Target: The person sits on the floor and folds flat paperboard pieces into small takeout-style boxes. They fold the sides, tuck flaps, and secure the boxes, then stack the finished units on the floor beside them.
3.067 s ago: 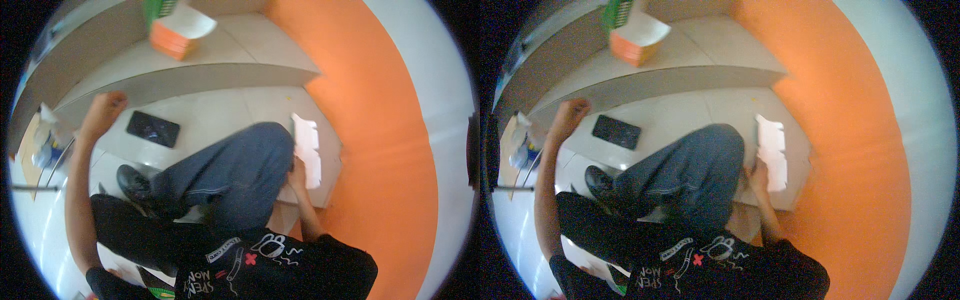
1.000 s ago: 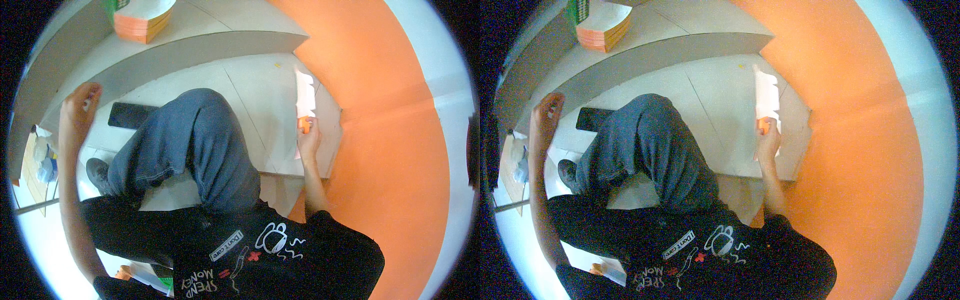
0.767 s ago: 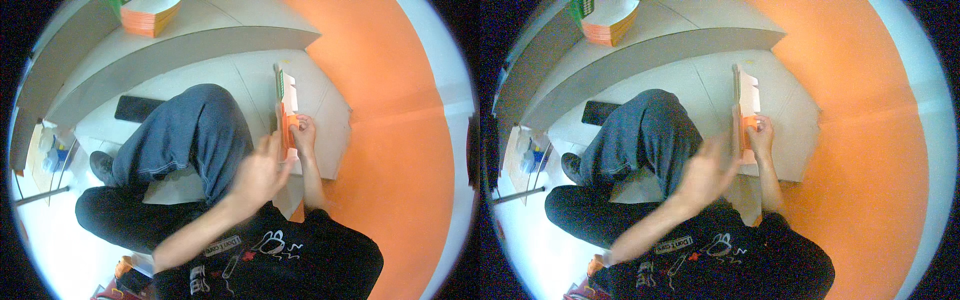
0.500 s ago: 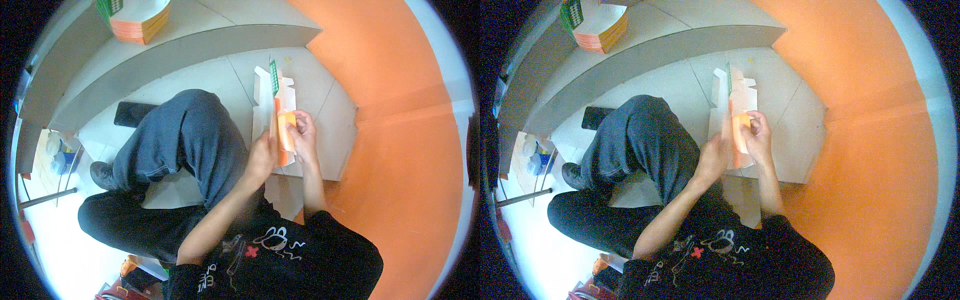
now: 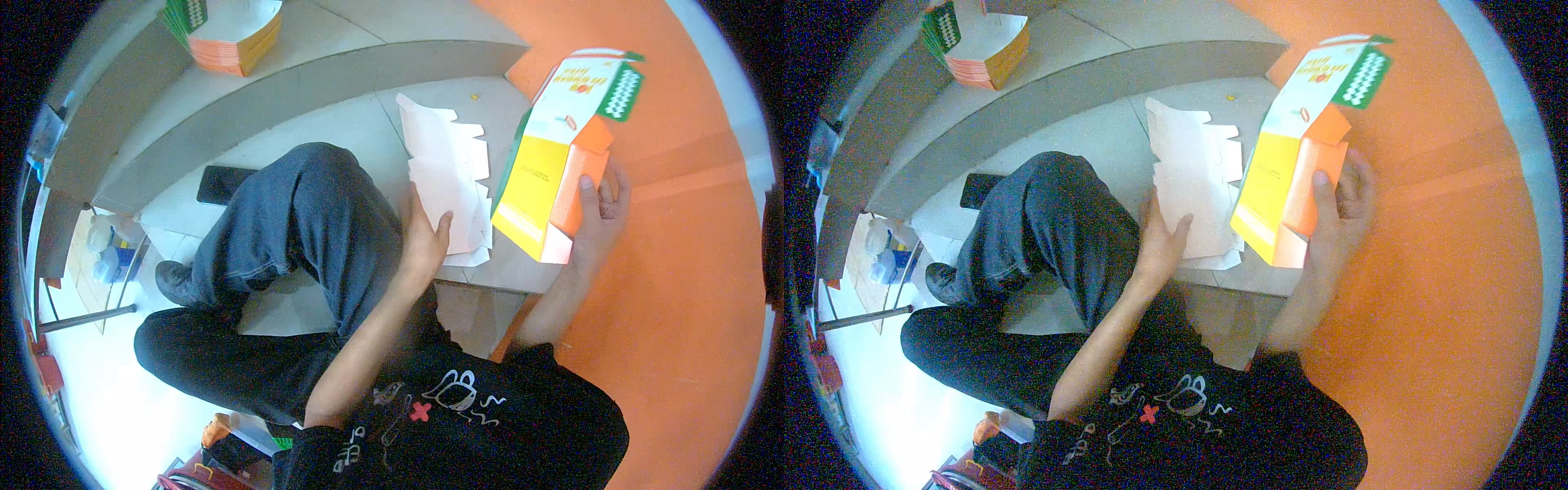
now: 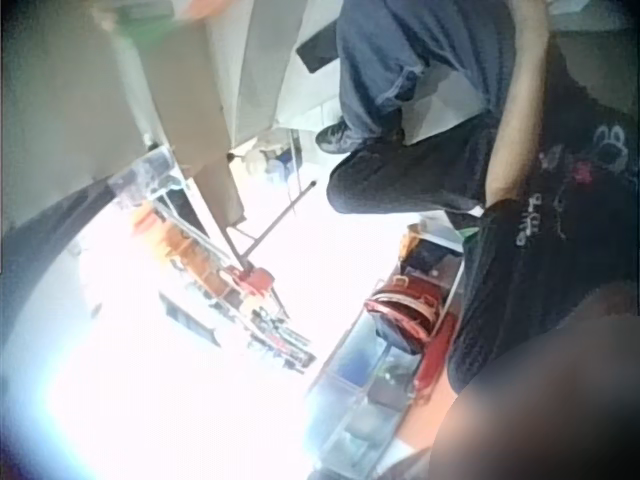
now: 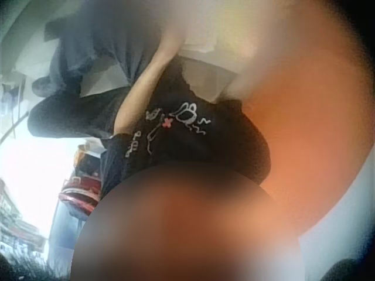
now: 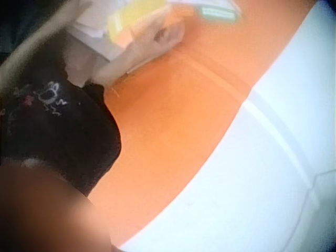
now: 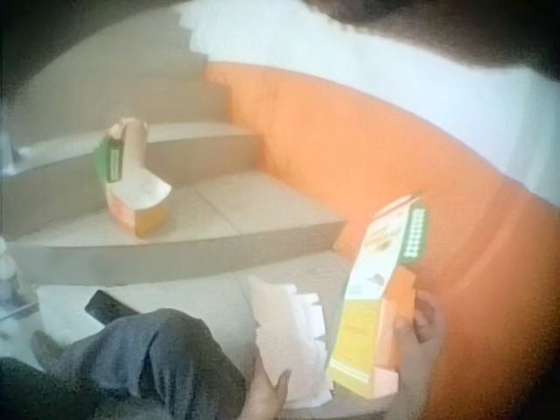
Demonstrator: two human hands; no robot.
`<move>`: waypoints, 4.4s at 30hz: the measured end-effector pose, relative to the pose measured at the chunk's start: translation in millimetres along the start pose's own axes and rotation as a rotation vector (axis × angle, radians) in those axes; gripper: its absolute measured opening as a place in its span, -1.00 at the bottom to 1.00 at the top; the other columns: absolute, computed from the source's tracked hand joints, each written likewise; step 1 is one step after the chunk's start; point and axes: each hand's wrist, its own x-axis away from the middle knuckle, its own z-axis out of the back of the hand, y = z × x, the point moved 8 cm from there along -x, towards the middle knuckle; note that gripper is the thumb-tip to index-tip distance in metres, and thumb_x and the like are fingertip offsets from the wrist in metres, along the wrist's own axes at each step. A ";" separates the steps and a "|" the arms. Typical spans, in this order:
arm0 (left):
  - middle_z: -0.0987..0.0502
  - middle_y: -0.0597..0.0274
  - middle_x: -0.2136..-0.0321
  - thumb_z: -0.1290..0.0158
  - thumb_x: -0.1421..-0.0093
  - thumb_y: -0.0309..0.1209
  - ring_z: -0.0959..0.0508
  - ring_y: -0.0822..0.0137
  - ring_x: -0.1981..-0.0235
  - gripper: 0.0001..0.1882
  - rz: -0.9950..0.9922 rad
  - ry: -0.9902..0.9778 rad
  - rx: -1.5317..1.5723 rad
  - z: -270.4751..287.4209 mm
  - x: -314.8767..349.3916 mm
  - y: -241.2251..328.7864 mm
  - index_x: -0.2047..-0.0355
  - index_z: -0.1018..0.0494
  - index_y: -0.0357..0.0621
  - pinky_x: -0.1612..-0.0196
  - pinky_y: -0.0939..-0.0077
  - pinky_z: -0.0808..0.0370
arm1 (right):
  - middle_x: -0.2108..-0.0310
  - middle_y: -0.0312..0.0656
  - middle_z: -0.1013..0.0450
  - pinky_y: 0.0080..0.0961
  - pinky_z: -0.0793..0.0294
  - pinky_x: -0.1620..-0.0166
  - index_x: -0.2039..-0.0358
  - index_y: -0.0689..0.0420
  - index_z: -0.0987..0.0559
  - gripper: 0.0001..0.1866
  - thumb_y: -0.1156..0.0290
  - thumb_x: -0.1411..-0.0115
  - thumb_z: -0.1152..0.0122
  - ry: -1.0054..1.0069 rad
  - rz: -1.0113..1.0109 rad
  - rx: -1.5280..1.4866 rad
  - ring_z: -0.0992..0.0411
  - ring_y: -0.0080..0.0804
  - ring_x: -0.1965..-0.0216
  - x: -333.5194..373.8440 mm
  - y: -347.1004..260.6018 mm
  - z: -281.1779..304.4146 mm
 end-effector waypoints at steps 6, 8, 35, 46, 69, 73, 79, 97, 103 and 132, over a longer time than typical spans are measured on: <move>-0.05 -0.15 -0.28 -0.04 -0.22 -0.39 -0.24 0.02 -0.22 -0.24 -0.212 -0.088 0.513 133.2 8.1 98.7 -0.30 0.11 -0.33 -0.22 0.21 -0.22 | 0.13 -0.07 -0.50 -0.53 -0.51 0.14 -0.01 0.29 -0.41 -0.55 0.49 -0.11 -0.28 -0.436 0.031 -0.343 -0.49 -0.39 0.15 63.0 -59.5 -127.3; -0.33 0.02 -0.12 0.00 -0.27 -0.37 -0.37 0.22 -0.13 -0.42 -0.116 -0.110 0.536 185.0 3.0 101.2 -0.23 -0.12 -0.32 -0.14 0.33 -0.32 | 0.14 -0.08 -0.50 -0.53 -0.49 0.10 0.00 0.30 -0.41 -0.60 0.47 -0.17 -0.22 -0.720 0.084 -0.404 -0.49 -0.42 0.14 94.4 -82.1 -192.6; -0.56 0.15 0.27 -0.04 -0.25 -0.40 -0.55 0.46 0.32 -0.69 0.042 0.778 0.242 489.1 74.0 17.4 0.06 -0.43 -0.32 0.30 0.60 -0.48 | 0.45 -0.22 -0.50 -0.59 -0.46 0.40 0.21 0.29 -0.54 -0.58 0.18 -0.10 -0.32 -1.984 -0.039 -0.322 -0.43 -0.57 0.50 261.1 -149.4 -511.3; -0.55 0.11 0.43 -0.22 -0.06 -0.49 -0.59 0.36 0.44 -0.69 0.003 0.813 -0.208 433.5 52.5 14.2 0.20 -0.41 -0.28 0.47 0.54 -0.49 | 0.46 -0.16 -0.55 -0.47 -0.48 0.31 0.30 0.27 -0.59 -0.67 0.25 -0.06 -0.34 -1.864 0.089 -0.201 -0.48 -0.50 0.42 255.3 -95.4 -520.2; -0.53 0.12 0.35 -0.02 -0.27 -0.37 -0.59 0.37 0.43 -0.74 -0.089 0.882 0.763 482.5 83.1 -9.8 0.14 -0.38 -0.32 0.42 0.53 -0.59 | 0.18 -0.02 -0.47 -0.41 -0.54 0.23 0.30 0.20 -0.54 -0.73 0.63 0.08 -0.27 -1.495 1.037 -0.462 -0.51 -0.13 0.20 277.7 -185.4 -455.8; -0.53 0.19 0.32 -0.07 -0.25 -0.30 -0.56 0.42 0.36 -0.70 -0.003 0.887 0.731 477.6 81.5 -22.2 0.11 -0.39 -0.23 0.32 0.56 -0.57 | 0.17 -0.04 -0.45 -0.31 -0.52 0.24 0.33 0.21 -0.53 -0.69 0.60 0.17 -0.34 -1.396 1.313 -0.462 -0.49 -0.12 0.23 290.4 -195.9 -436.9; -0.50 0.31 0.26 -0.06 -0.25 -0.29 -0.52 0.48 0.22 -0.73 -0.179 0.705 0.901 450.2 62.0 -13.6 0.12 -0.41 -0.16 0.19 0.57 -0.53 | 0.25 -0.08 -0.43 -0.31 -0.47 0.33 0.39 0.20 -0.44 -0.66 0.56 0.19 -0.40 -1.254 1.270 -0.435 -0.45 -0.13 0.32 284.2 -191.8 -432.1; -0.55 0.04 0.27 -0.02 -0.22 -0.54 -0.54 0.37 0.21 -0.57 -0.156 0.845 0.646 448.5 63.8 -12.0 -0.09 -0.24 -0.32 0.15 0.55 -0.49 | 0.46 -0.13 -0.28 -0.34 -0.39 0.48 0.37 0.20 -0.44 -0.79 0.46 -0.06 -0.30 -1.281 0.990 -0.318 -0.39 -0.16 0.52 291.7 -160.7 -463.3; -0.58 0.10 0.26 0.05 -0.23 -0.62 -0.55 0.45 0.24 -0.69 -0.272 1.040 0.150 458.9 87.0 18.7 0.00 -0.39 -0.31 0.19 0.53 -0.50 | 0.12 0.04 -0.31 -0.34 -0.47 0.14 0.00 0.28 -0.36 -0.47 0.49 -0.01 -0.32 -1.469 0.743 -0.411 -0.45 -0.13 0.19 289.5 -166.7 -455.5; -0.59 0.17 0.35 -0.16 -0.12 -0.48 -0.55 0.46 0.31 -0.80 0.181 0.938 0.305 431.7 163.3 -3.5 0.26 -0.53 -0.34 0.19 0.57 -0.48 | 0.33 0.08 -0.53 -0.37 -0.49 0.23 0.19 0.33 -0.52 -0.73 0.46 -0.11 -0.18 -1.708 0.290 -0.485 -0.55 -0.20 0.29 304.7 -148.4 -427.1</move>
